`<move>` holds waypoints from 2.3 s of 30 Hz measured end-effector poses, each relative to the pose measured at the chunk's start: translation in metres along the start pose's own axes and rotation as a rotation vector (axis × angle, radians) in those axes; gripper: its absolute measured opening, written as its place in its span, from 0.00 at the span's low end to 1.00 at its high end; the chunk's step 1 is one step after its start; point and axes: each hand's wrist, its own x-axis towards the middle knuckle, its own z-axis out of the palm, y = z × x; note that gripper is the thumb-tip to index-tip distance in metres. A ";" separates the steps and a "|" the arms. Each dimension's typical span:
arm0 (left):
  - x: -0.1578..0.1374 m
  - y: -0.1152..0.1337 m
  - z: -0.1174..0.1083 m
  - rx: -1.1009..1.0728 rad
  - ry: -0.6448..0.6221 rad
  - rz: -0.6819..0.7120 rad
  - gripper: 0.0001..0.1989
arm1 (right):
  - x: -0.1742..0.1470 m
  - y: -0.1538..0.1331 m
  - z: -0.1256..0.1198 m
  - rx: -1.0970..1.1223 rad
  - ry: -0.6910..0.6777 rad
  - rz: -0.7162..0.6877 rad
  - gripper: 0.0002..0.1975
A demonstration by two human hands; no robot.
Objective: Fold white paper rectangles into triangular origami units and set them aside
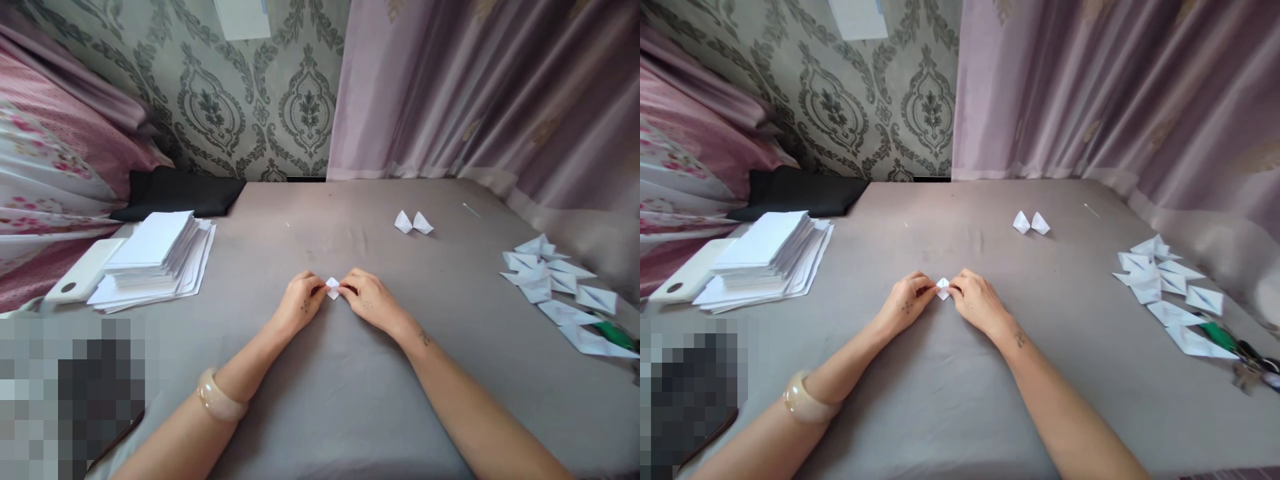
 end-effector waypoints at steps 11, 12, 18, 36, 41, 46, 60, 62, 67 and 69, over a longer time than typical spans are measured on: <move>-0.001 0.000 -0.005 -0.020 -0.048 0.018 0.10 | -0.003 -0.003 -0.004 -0.066 0.001 -0.016 0.05; -0.001 0.000 -0.004 -0.022 -0.045 0.016 0.10 | -0.004 -0.004 -0.004 -0.105 0.003 -0.028 0.06; -0.001 0.000 -0.002 -0.021 -0.022 0.040 0.09 | -0.009 -0.008 0.002 -0.294 -0.015 -0.128 0.11; 0.002 0.007 -0.002 -0.036 -0.006 -0.086 0.09 | 0.004 0.008 0.010 0.055 -0.018 0.038 0.11; 0.003 0.012 -0.001 -0.057 0.010 -0.166 0.08 | 0.007 0.009 0.013 0.072 0.019 0.102 0.09; 0.004 0.012 0.002 -0.061 0.024 -0.201 0.07 | 0.008 0.007 0.014 0.047 0.042 0.112 0.10; 0.008 0.003 0.011 0.027 0.052 -0.227 0.05 | 0.011 -0.001 0.011 -0.024 0.071 0.204 0.09; 0.009 0.000 0.015 0.046 0.046 -0.215 0.04 | 0.013 -0.002 0.010 -0.038 0.045 0.222 0.08; 0.009 -0.006 0.023 0.137 0.089 -0.144 0.02 | 0.014 -0.003 0.010 -0.059 0.000 0.249 0.05; 0.007 -0.008 0.023 0.120 0.102 -0.123 0.02 | 0.012 0.001 0.011 -0.038 0.012 0.198 0.05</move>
